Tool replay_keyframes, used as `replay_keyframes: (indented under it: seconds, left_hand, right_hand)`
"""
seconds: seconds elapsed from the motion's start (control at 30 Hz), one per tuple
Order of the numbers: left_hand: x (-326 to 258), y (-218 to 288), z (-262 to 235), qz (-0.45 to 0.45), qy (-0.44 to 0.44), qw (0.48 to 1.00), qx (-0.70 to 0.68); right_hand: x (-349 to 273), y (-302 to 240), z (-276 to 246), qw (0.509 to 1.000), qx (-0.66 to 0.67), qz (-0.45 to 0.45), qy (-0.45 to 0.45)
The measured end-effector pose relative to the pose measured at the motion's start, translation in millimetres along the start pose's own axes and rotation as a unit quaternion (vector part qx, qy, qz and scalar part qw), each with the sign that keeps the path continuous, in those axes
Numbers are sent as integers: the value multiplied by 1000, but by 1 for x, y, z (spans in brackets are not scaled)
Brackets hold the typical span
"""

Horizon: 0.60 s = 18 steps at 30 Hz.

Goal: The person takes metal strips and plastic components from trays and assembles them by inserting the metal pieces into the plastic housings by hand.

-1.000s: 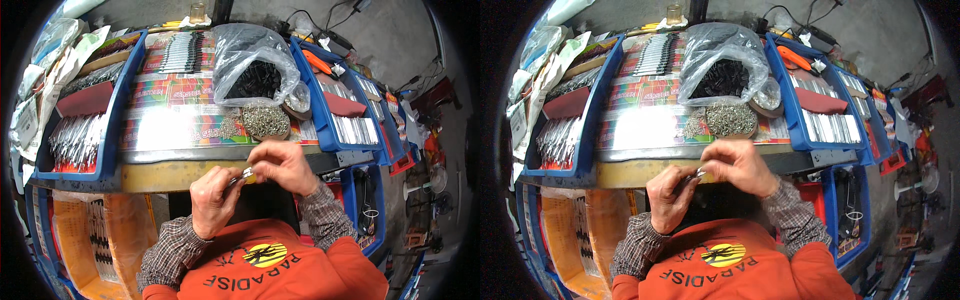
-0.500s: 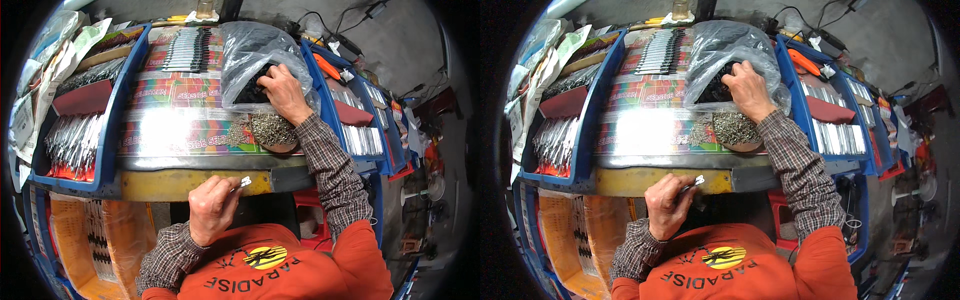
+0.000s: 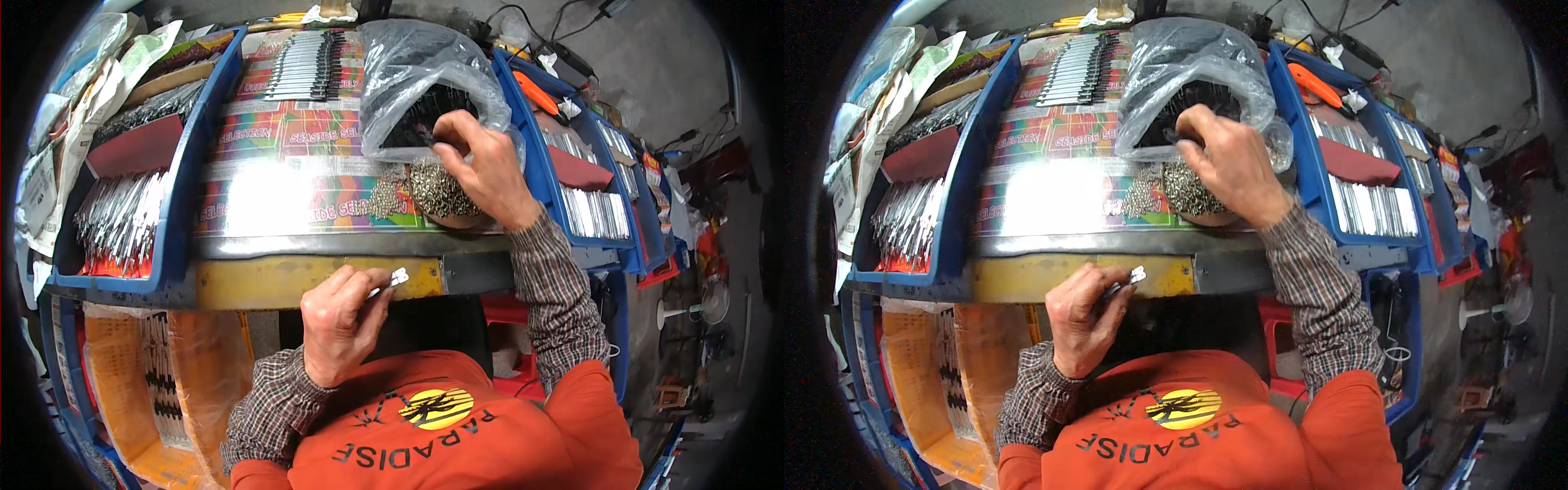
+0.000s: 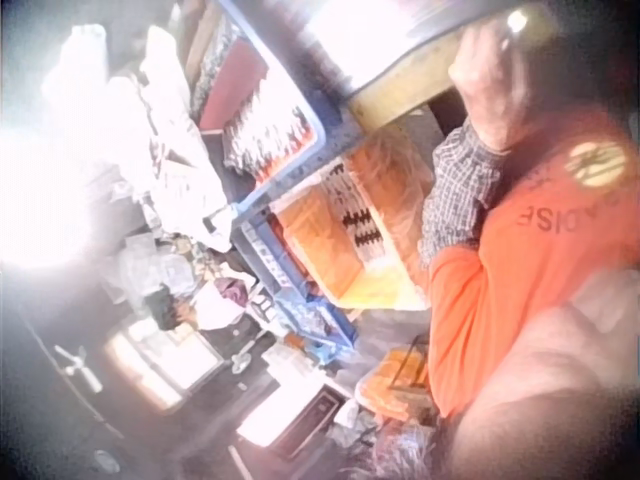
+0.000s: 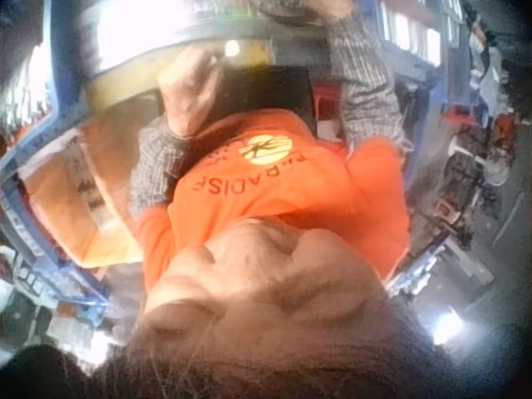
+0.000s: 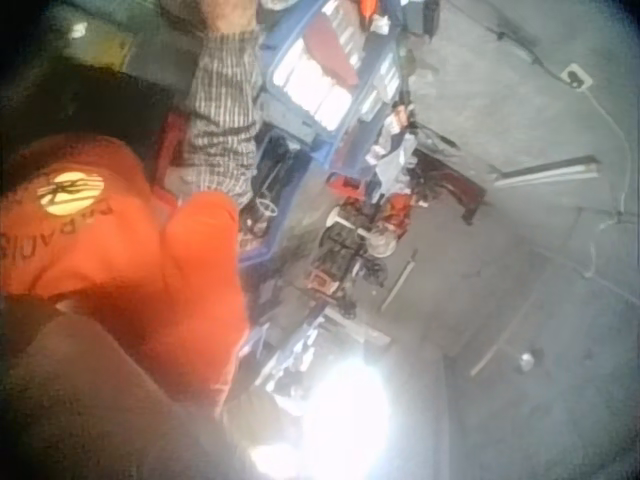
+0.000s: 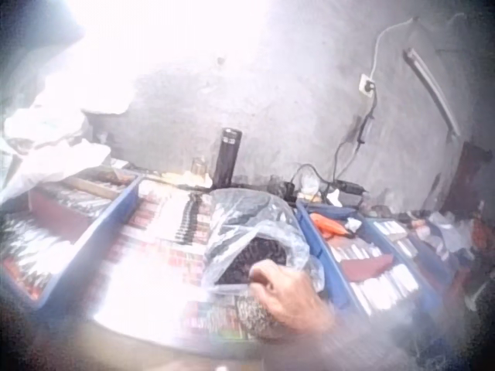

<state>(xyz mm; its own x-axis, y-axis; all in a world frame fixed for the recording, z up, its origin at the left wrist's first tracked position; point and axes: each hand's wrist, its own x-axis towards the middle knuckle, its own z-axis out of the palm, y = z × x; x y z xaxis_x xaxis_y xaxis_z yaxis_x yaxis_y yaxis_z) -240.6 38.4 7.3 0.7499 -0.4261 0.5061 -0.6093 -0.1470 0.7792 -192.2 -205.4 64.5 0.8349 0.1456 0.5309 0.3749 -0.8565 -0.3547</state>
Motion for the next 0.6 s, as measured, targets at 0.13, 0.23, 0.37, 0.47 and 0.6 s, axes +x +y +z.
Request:
replay_keyframes:
  seconds: [0.13,0.23,0.37,0.47,0.6]
  left_hand:
    - [-4,1,-2,-6,-9,1000,9]
    - [-8,10,-5,-17,-23,1000,1]
    - [-14,17,-5,-1,-28,1000,5]
    - [-20,18,-3,-13,-44,999,1]
    - [-22,19,1,-5,-45,999,-1]
  right_hand:
    - [-45,-44,-6,977,190,91,-16]
    - [-78,-71,-13,936,311,163,-26]
    - [-104,-81,-9,900,392,184,-50]
    - [-115,-84,-5,881,413,227,-46]
    - [-124,-89,-2,877,418,233,-40]
